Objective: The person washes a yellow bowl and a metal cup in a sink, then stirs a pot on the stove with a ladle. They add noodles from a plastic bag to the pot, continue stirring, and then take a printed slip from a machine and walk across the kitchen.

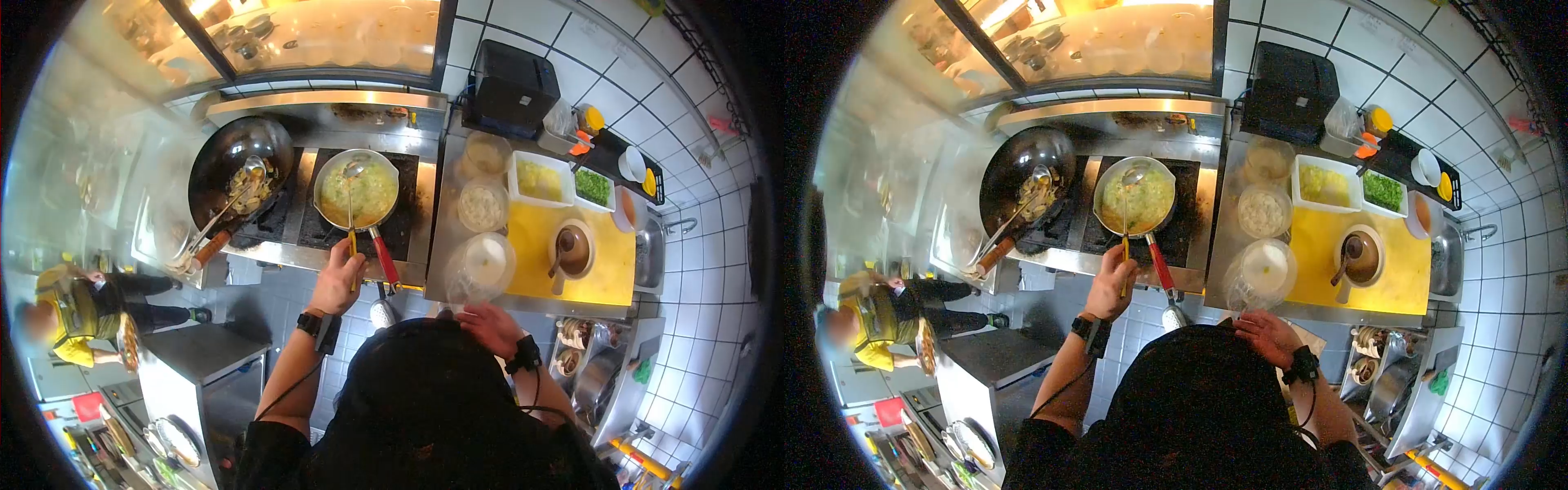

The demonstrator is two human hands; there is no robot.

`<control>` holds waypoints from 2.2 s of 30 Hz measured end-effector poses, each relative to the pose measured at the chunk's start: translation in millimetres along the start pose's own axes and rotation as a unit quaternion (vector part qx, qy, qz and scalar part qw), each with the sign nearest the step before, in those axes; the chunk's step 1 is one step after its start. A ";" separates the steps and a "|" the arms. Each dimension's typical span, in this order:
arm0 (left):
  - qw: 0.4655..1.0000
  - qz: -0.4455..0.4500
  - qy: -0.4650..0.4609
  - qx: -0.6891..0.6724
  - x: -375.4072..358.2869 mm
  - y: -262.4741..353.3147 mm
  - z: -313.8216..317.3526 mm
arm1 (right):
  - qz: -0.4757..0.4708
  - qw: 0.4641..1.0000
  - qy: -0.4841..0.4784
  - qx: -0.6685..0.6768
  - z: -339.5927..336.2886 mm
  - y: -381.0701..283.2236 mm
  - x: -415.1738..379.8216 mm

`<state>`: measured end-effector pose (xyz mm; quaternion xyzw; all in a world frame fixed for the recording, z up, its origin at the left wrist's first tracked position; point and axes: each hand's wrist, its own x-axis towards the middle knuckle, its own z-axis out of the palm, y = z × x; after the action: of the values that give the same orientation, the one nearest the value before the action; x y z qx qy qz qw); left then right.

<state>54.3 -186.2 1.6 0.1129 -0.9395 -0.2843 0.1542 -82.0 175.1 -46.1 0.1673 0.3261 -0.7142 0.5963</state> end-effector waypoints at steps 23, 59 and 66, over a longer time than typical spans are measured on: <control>0.988 -0.009 0.124 -0.088 21.6 -4.4 -2.9 | 0.004 0.998 0.033 0.058 2.7 -7.0 -3.9; 0.953 0.250 0.075 -0.155 47.4 223.6 43.9 | -0.154 0.960 0.143 0.185 -162.8 86.5 -112.1; 0.925 0.348 -0.042 -0.146 73.6 389.3 190.3 | -0.209 0.903 0.148 0.345 -311.4 112.8 -229.0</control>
<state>-129.8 203.3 89.2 -0.2574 -0.8731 -0.3513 0.2190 33.0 543.8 -160.0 0.3940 0.1712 -0.8575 0.2832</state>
